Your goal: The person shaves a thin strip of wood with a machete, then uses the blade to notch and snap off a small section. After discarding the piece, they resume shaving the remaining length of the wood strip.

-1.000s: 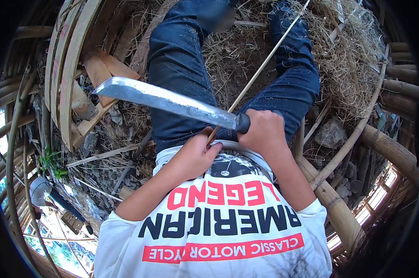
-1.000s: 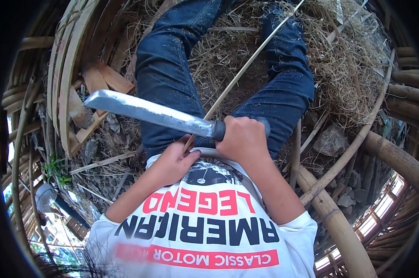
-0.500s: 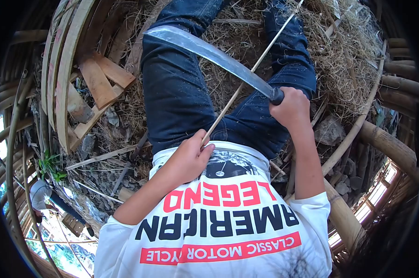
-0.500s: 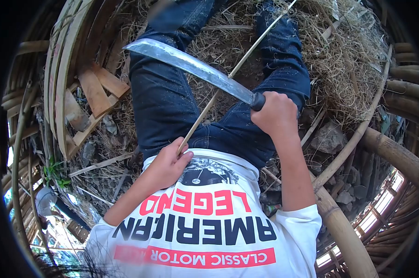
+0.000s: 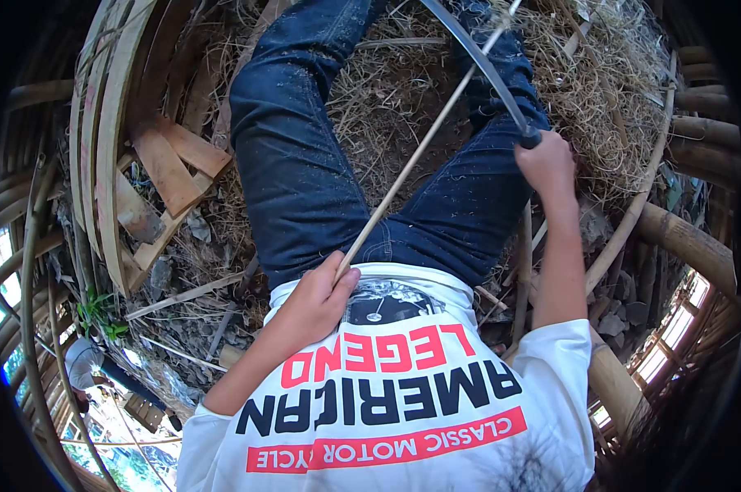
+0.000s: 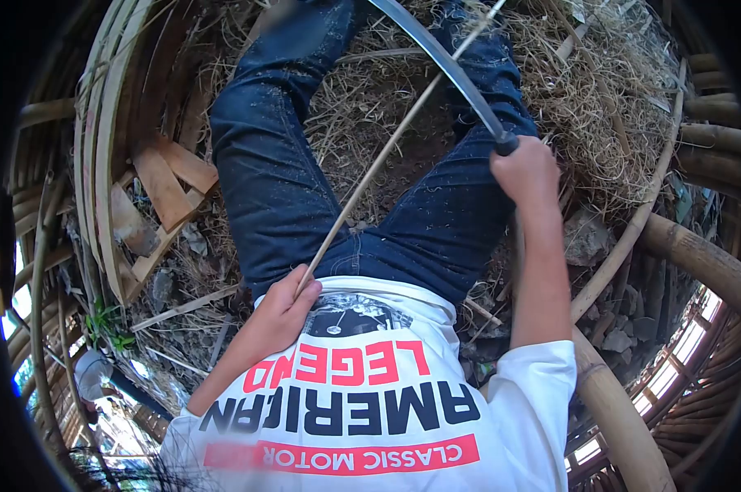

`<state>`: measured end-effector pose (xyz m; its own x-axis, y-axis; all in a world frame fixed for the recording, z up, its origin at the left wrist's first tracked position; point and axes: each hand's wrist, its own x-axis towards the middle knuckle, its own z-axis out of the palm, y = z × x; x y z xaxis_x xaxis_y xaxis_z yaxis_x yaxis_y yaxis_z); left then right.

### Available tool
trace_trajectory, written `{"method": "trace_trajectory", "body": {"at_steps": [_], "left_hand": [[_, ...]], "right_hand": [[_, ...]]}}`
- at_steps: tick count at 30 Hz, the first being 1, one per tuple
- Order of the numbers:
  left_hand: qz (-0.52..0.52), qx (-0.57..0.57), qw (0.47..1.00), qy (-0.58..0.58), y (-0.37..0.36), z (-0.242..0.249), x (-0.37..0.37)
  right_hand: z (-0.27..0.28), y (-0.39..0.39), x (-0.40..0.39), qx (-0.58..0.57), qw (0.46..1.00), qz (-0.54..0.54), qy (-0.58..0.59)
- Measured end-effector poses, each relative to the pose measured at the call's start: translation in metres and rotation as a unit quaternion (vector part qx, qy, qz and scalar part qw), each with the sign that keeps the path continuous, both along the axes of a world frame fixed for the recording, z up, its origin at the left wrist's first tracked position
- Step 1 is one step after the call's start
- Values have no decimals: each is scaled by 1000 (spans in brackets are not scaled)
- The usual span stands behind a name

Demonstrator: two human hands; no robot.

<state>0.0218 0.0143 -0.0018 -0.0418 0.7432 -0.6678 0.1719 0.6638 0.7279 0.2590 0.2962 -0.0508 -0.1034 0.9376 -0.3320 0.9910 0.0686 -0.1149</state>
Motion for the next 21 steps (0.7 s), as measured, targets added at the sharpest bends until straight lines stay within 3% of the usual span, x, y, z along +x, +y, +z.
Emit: {"method": "trace_trajectory", "body": {"at_steps": [3, 6, 9, 13, 15, 17, 21], "left_hand": [[43, -23, 997, -55, 4, -3, -2], [8, -33, 998, -46, 4, -10, -6], [-3, -61, 996, -63, 6, -15, -10], [13, -89, 991, -102, 8, -23, -9], [44, -68, 990, -119, 8, -25, -8], [47, -66, 989, -121, 8, -25, -9], [35, -82, 988, -127, 7, -25, -10]], "right_hand": [[-17, -19, -18, -7, 997, -14, 70], [-20, -51, -37, 40, 996, 7, 84], [-7, -77, -52, -8, 993, 61, 104], [6, -103, -67, -65, 952, 206, 216], [11, -108, -73, -90, 950, 211, 212], [11, -108, -77, -3, 920, 321, 226], [15, -105, -74, 42, 922, 339, 182]]}}
